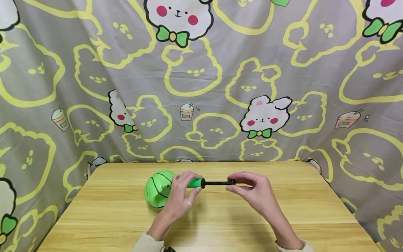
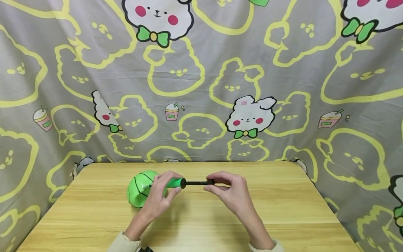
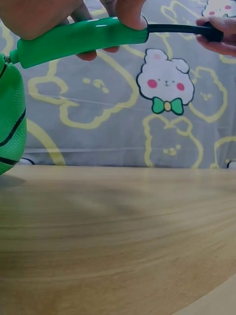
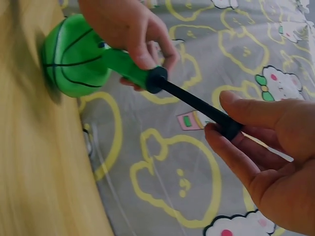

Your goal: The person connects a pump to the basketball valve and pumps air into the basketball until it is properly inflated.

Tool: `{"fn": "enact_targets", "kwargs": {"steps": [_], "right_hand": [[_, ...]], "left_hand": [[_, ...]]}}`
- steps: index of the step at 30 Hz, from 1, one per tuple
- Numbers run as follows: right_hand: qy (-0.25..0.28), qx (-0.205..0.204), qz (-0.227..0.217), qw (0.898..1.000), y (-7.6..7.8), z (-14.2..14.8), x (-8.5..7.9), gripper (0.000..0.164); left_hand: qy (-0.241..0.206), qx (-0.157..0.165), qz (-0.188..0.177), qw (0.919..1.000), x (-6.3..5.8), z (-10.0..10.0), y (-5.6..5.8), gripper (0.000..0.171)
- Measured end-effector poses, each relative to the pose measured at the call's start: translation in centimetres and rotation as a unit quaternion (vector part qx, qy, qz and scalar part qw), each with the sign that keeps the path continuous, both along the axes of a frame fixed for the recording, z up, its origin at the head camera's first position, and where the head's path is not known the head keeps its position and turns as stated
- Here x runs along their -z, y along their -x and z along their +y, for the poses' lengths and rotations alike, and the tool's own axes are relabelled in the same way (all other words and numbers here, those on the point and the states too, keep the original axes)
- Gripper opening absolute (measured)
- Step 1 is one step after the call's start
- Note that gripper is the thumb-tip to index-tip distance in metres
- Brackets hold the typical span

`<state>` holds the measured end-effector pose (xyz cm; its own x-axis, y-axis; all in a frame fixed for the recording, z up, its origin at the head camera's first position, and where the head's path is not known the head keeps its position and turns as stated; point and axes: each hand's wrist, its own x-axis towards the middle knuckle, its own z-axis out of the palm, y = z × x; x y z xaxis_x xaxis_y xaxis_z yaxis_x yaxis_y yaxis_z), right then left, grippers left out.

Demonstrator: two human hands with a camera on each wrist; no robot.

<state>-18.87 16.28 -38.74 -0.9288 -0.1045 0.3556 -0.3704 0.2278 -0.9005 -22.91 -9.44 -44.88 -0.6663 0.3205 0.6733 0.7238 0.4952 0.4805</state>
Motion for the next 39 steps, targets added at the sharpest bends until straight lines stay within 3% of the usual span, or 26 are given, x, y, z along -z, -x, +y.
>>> {"fn": "enact_targets", "kwargs": {"steps": [8,19,30,35,39], "right_hand": [[0.039,-0.001,0.012,0.999,0.5,-1.9,1.5,0.027],[0.046,0.025,0.006,0.999,0.8,-4.2,2.7,0.026],[0.025,0.025,0.014,0.999,0.9,-5.1,3.4,0.025],[0.018,0.004,0.016,1.0,0.9,-4.8,3.4,0.022],[-0.011,-0.014,0.042,0.999,0.8,-4.6,3.4,0.021]], "left_hand": [[0.007,-0.007,-0.008,0.9999,0.1,0.3,-0.2,0.026],[0.009,-0.002,-0.005,0.9999,0.4,0.6,-0.2,0.026],[0.011,0.01,-0.01,0.9998,0.7,1.4,-0.5,0.026],[0.017,0.007,-0.013,0.9997,0.7,1.2,-0.5,0.026],[0.021,0.004,-0.012,0.9997,0.7,1.1,-0.5,0.026]]}}
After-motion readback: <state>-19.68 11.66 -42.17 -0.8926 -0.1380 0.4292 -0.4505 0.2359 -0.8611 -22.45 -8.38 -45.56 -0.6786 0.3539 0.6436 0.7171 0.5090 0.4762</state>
